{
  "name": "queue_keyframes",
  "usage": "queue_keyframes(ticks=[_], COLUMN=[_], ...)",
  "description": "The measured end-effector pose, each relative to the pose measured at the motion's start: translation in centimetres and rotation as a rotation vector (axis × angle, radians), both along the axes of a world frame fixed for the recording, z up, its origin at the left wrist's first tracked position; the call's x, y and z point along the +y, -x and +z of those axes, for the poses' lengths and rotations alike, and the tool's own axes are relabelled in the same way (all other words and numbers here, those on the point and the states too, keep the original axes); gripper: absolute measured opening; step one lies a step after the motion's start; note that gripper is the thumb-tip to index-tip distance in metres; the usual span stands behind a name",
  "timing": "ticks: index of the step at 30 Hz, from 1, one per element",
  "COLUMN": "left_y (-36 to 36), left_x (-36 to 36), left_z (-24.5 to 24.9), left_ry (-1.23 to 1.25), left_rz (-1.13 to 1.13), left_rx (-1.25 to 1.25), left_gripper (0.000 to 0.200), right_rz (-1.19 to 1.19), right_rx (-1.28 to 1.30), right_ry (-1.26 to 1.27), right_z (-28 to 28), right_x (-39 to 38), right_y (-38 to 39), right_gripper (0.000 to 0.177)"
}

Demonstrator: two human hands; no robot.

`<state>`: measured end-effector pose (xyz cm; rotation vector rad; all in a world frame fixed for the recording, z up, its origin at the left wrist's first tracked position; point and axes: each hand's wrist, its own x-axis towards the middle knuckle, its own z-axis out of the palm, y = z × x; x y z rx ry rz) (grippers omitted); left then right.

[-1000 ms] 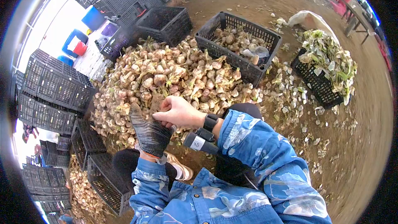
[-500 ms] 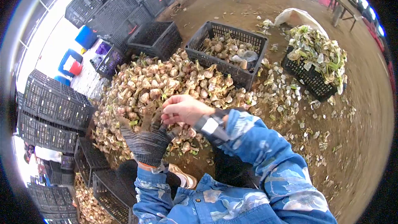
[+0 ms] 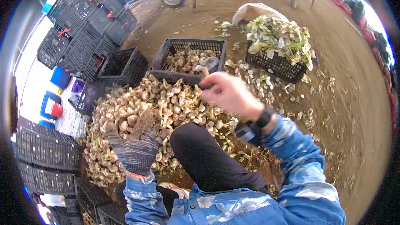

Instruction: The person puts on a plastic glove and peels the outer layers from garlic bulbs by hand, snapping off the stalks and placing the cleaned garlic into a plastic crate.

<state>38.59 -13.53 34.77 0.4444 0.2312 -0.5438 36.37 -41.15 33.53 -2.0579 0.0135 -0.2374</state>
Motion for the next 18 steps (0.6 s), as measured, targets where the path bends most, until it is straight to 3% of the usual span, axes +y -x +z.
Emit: queue_keyframes(ticks=[1,3,7,9,11,13,15,17,18], left_y=[-0.2,-0.3,-0.6,-0.6,-0.3,-0.7,-1.0,-1.2,-1.1], left_x=[-0.5,-1.3,-1.9,-2.8,-3.2,-3.5,-3.7,-4.3,-4.8], left_z=[0.3,0.7,-0.1,-0.3,1.3,0.6,-0.2,-0.4,0.2], left_ry=[0.011,0.004,-0.273,-0.479,-0.253,-0.22,-0.157,-0.121,-0.138], left_rz=[-0.071,-0.081,-0.072,-0.013,-0.035,-0.09,-0.149,-0.201,-0.27], left_rx=[-0.036,-0.059,-0.253,-0.332,-0.159,-0.145,-0.124,-0.107,-0.211], left_gripper=[0.104,0.101,0.089,0.079,0.083,0.085,0.09,0.093,0.091], right_rz=[0.119,0.282,0.32,0.34,0.347,0.352,0.346,0.321,0.294], right_rx=[-0.172,-0.369,-0.487,-0.431,-0.37,-0.185,-0.128,0.075,0.054], right_ry=[-0.047,0.048,0.057,-0.018,-0.085,-0.396,-0.415,-0.74,-0.814], right_z=[-0.4,0.4,-0.4,-0.4,-0.7,-1.2,-1.7,-1.9,-1.8], right_x=[1.8,4.8,7.6,7.1,6.5,5.8,4.7,3.4,2.1], right_y=[-0.4,-1.1,-2.7,-3.0,-2.8,-2.7,-2.6,-2.3,-2.0], right_gripper=[0.029,0.034,0.029,0.024,0.018,0.009,0.008,0.012,0.016])
